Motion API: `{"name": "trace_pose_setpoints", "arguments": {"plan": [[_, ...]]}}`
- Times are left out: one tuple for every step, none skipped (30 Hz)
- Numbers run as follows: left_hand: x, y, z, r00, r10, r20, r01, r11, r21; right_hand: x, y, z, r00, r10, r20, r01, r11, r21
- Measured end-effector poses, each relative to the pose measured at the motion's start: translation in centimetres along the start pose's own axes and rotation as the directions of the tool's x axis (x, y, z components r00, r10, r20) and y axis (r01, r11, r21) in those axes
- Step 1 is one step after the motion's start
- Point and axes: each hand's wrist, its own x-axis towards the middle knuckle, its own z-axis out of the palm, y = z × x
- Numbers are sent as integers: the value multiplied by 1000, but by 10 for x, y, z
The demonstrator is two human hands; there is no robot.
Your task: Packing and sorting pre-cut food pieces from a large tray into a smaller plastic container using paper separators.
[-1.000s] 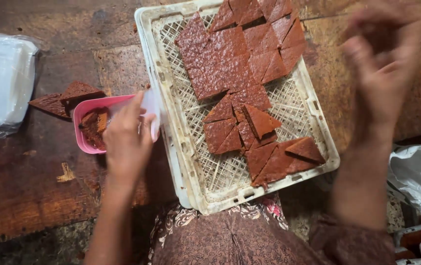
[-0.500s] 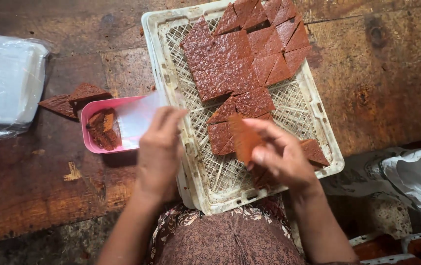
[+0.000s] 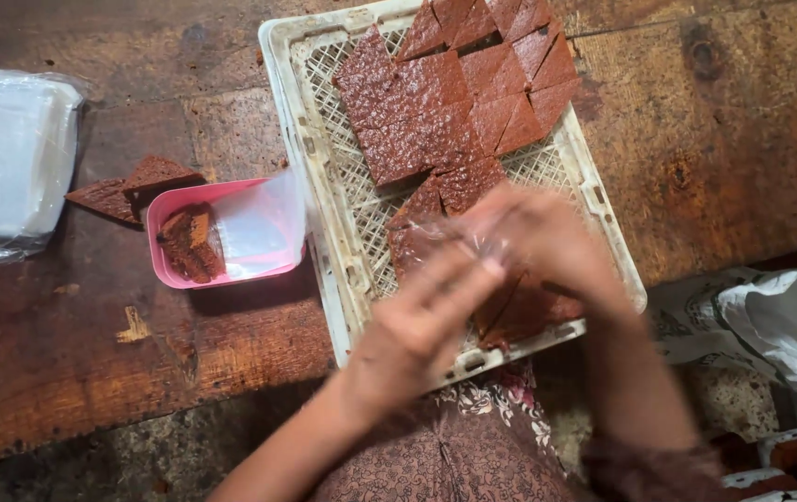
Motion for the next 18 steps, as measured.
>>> {"name": "trace_pose_setpoints", "arguments": {"plan": [[-13,-21,-13,971,-236,33,226,956,185,-1,-17,-17,934,-212,-288,222,975,0],[-26,-42,-25,888,-460,26,419,830,368,-1,-34,-33,743,-389,-544,424,903,-67],[-19,-47,-41,888,-459,31,418,833,364,-10,-28,-45,743,-386,-547,419,905,-69],[-12,-52,-57,897,-436,-75,401,730,554,-18,-24,-57,810,-406,-424,380,913,-148],[-4,-58,-73,907,-384,-176,386,584,714,-25,-20,-70,862,-414,-293,357,906,-229],[-6,-64,-78,908,-380,-175,383,587,713,-27,-30,-61,860,-415,-296,357,905,-232],[-9,-70,-83,873,-470,-133,430,610,666,-28,-39,-51,984,153,-92,-178,861,-475],[-12,-77,-88,830,-552,-83,478,625,617,-28,-48,-41,707,702,-85,-528,445,-724],[-13,-75,-88,829,-553,-81,478,625,617,-41,-15,-39,706,703,-84,-529,444,-723],[-15,-73,-89,817,-572,-79,503,637,584,-53,18,-38,798,603,-21,-361,449,-817],[-15,-72,-89,807,-585,-83,527,648,549,-63,51,-38,869,491,59,-180,425,-887],[-13,-72,-89,809,-581,-87,526,650,549,-66,47,-40,872,487,56,-179,423,-888],[-12,-70,-90,809,-579,-105,547,674,497,-69,43,-41,908,419,25,-205,494,-845],[-12,-68,-91,807,-577,-124,565,697,442,-72,39,-42,936,351,-13,-222,564,-795],[-11,-68,-92,805,-580,-121,567,695,441,-74,37,-45,935,355,-11,-224,565,-794],[-11,-67,-93,794,-586,-160,588,675,447,-77,34,-47,977,193,-91,-199,667,-718],[-10,-67,-94,783,-589,-201,608,654,450,-79,32,-50,981,33,-190,-149,754,-640],[-15,-71,-93,781,-591,-200,610,653,450,-75,32,-45,981,35,-188,-150,754,-640]]}}
